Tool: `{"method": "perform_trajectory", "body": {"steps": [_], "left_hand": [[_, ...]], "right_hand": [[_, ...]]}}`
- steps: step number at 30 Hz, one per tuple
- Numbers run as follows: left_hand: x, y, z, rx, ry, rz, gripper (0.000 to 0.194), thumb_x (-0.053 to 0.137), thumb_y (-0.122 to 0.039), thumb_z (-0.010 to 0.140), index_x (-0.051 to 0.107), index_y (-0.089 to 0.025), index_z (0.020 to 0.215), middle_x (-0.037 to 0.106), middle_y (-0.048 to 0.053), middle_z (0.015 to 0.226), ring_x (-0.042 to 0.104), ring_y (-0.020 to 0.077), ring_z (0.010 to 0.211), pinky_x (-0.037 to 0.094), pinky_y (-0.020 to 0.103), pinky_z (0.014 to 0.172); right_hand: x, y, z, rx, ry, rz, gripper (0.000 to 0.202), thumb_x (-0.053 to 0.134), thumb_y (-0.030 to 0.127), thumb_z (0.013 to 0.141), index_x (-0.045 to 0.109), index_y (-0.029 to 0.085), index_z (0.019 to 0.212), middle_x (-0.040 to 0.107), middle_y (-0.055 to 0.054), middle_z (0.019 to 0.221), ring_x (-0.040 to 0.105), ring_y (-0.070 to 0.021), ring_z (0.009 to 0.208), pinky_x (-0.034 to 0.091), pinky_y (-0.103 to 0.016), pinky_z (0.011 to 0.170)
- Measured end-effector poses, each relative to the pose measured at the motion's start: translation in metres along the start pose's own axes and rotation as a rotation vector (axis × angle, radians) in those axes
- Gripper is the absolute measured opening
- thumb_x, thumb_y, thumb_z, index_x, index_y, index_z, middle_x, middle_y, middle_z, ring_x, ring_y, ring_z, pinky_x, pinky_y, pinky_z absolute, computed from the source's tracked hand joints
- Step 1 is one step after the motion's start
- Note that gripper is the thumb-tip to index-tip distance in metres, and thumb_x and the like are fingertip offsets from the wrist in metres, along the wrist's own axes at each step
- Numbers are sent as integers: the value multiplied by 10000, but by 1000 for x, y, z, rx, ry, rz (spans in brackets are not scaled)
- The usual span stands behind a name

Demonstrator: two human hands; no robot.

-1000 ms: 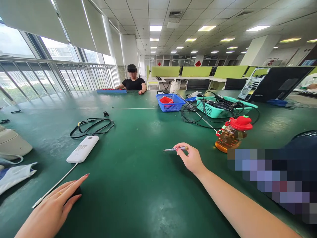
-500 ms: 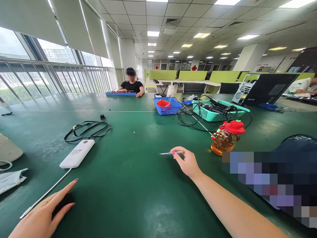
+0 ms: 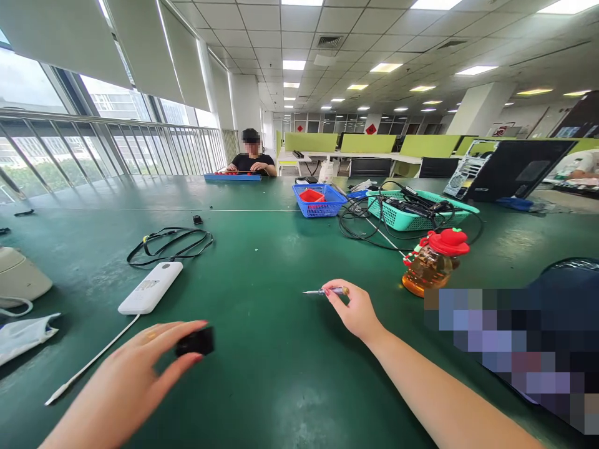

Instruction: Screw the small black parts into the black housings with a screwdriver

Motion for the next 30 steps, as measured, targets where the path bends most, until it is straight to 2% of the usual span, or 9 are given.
{"method": "perform_trajectory", "body": {"steps": [2,4,6,8,12,15,22,26,30], "left_hand": [[2,-53,28,161,172,-67,379,559,-538,840,653,-420,1188,718,-40,1166,676,245,1021,535,365,914],[14,-94,57,286,275,-108,346,567,-443,871,656,-358,1195,717,-15,1167,651,229,1073,505,346,960],[35,-121,87,361,306,-116,334,591,-374,873,659,-303,1193,716,20,1170,645,235,1079,489,354,971],[60,-135,114,395,290,-92,341,594,-325,875,654,-258,1204,715,55,1167,646,255,1068,486,376,965],[100,-141,150,368,275,-83,365,627,-297,846,656,-240,1206,714,76,1167,645,274,1085,490,374,942],[115,-138,158,330,310,-122,356,666,-298,812,679,-250,1164,724,69,1140,653,267,1071,497,359,927],[130,-130,148,314,268,-284,355,652,-303,830,678,-244,1179,716,52,1174,623,255,1102,473,368,985],[135,-124,149,296,276,-316,364,663,-375,824,685,-266,1171,728,56,1082,623,247,1047,491,367,947],[138,-121,149,348,264,-303,374,666,-326,816,674,-269,1186,721,61,1037,599,247,1066,481,377,965]], "right_hand": [[-1,2,-1,-121,37,-92,156,557,315,893,683,224,907,743,-43,860,678,-192,771,539,-325,719],[-2,7,-2,-274,117,-176,140,559,285,899,675,224,949,746,-50,897,669,-193,796,533,-340,747],[-2,13,-3,-410,213,-226,141,551,258,909,662,220,987,746,-58,954,664,-188,812,525,-343,755],[-1,17,-4,-501,264,-253,141,556,244,910,652,214,1008,742,-63,993,662,-185,822,517,-345,762],[1,23,-6,-578,254,-261,135,566,237,900,640,215,1011,740,-55,960,651,-174,787,504,-336,739],[3,27,-8,-627,213,-253,136,551,210,897,626,221,1010,741,-48,922,639,-167,750,499,-341,737],[1,38,-11,-679,105,-213,179,575,161,866,607,233,1027,740,-34,893,654,-165,746,506,-340,727],[1,39,-12,-637,61,-213,190,579,173,862,633,251,1026,740,-33,899,645,-158,721,511,-337,719],[1,39,-13,-624,36,-215,214,574,161,860,642,257,1038,741,-32,914,649,-157,720,512,-342,723]]}}
Point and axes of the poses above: each hand's wrist, its own z-axis towards the middle knuckle, its own x-axis out of the palm, y = z × x, the point moved 1 cm from there along z, towards the middle knuckle
